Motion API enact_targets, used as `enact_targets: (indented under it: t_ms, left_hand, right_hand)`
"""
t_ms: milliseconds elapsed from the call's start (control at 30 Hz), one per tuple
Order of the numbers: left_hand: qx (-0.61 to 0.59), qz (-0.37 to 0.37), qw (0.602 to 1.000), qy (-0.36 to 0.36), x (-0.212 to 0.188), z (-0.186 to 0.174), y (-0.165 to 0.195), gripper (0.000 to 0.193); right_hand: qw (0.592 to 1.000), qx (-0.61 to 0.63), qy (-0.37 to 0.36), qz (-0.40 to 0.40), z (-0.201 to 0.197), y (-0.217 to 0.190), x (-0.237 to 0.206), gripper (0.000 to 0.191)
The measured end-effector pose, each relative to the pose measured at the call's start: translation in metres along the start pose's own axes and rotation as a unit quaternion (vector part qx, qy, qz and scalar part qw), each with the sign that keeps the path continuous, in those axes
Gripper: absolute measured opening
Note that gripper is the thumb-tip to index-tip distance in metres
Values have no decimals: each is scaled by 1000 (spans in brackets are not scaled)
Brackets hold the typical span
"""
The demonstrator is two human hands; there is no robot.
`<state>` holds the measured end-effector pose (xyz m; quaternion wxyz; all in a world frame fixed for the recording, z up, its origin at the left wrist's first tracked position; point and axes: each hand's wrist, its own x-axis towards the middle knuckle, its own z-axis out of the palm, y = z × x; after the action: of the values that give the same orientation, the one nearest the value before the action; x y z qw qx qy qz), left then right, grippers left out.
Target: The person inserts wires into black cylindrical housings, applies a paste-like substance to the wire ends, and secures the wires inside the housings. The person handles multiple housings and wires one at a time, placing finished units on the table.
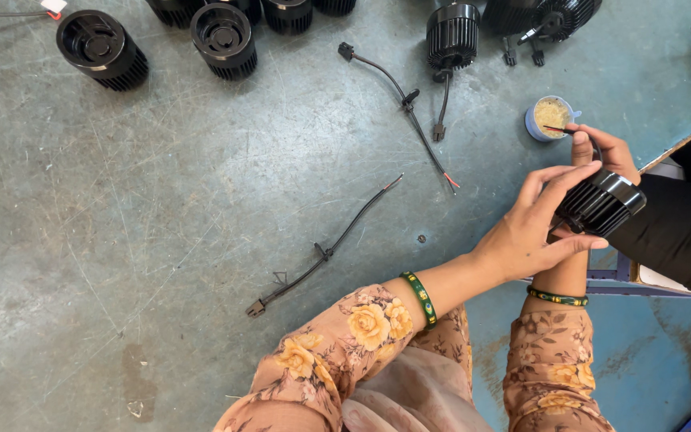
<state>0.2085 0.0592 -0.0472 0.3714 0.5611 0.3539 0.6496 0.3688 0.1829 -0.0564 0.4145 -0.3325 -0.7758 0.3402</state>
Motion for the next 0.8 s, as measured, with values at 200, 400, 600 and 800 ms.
enact_targets:
  t_ms: [200, 400, 600, 800]
  left_hand:
    - [3, 1, 1000, 3, 0, 1, -1, 83]
    - [6, 1, 999, -32, 0, -2, 2, 83]
    - [-21, 24, 999, -44, 3, -3, 0, 84]
    - [-117, -47, 991, -49, 28, -17, -6, 81]
  right_hand:
    - [988, -20, 150, 35, 20, 11, -2, 18]
    - [971, -49, 226, -55, 16, 33, -2, 15]
    - [948, -25, 313, -55, 10, 36, 3, 28]
    - [880, 206, 423, 59, 50, -11, -32, 36]
